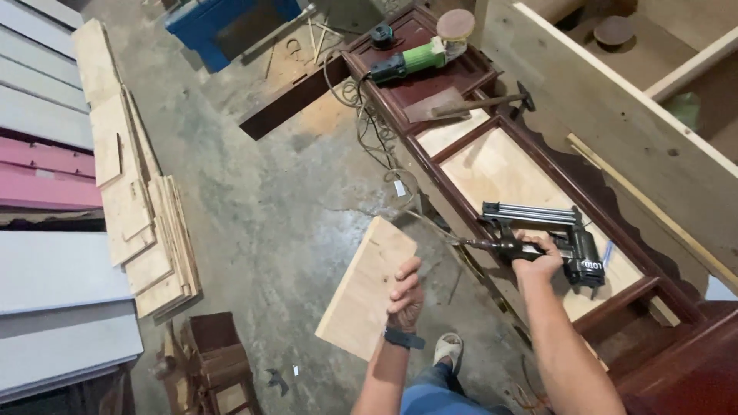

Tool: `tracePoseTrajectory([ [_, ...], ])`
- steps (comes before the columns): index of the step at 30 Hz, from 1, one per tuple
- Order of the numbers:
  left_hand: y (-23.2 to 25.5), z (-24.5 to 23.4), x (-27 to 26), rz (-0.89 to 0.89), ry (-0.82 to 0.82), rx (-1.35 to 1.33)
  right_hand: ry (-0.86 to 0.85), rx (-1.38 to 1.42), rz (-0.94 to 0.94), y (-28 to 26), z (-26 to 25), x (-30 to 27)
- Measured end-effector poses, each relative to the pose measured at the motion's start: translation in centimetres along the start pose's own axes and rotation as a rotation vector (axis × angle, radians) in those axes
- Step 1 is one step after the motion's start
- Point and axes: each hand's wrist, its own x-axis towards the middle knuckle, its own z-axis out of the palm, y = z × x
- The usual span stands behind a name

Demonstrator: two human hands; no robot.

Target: Marking, sanding, and attaching a wooden strip to a furniture frame using a power sander and a nail gun.

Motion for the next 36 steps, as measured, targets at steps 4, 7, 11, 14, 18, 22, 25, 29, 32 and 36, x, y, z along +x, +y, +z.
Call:
tracePoseTrajectory([
  [4,-4.3,4.4,2.3,0.001,-0.035,-0.107,0.131,0.064,-0.018,0.4,1.0,0.4],
  [7,-5.9,6.1,3.3,0.004,-0.053,-0.141,0.166,0.073,-0.030,0.3,0.4,1.4],
  [11,-6.3,5.9,3.8,-0.115,-0.037,-0.164,0.160,0.030,-0.001,0.3,-0.5,2.8],
  [14,-7.0,6.0,4.5,-0.078,-0.023,-0.096,0.296,0.075,-0.003,0.4,-2.5,6.7],
  [18,-5.9,6.0,5.7,-0.104,0.004,0.059,0.332,-0.041,0.011,-0.9,-2.8,5.3],
  [22,2.8,-0.4,6.2,-0.488,-0.144,0.298,0.318,-0.211,0.150,-1.7,-5.2,5.9],
  [25,0.8,1.4,6.3,-0.271,0.012,0.939,0.286,-0.277,0.248,-1.9,-5.2,5.8],
  [29,-2.3,2.2,6.9,0.313,0.581,1.345,0.293,-0.175,0.318,-2.2,-3.2,3.5],
  [32,-5.3,3.5,8.7,0.421,0.724,1.489,0.273,-0.185,0.373,-2.1,-4.6,6.5],
  [36,-3.6,3.9,10.3,0.537,0.768,1.956,0.276,-0.153,0.403,-2.2,-5.2,8.2],
])
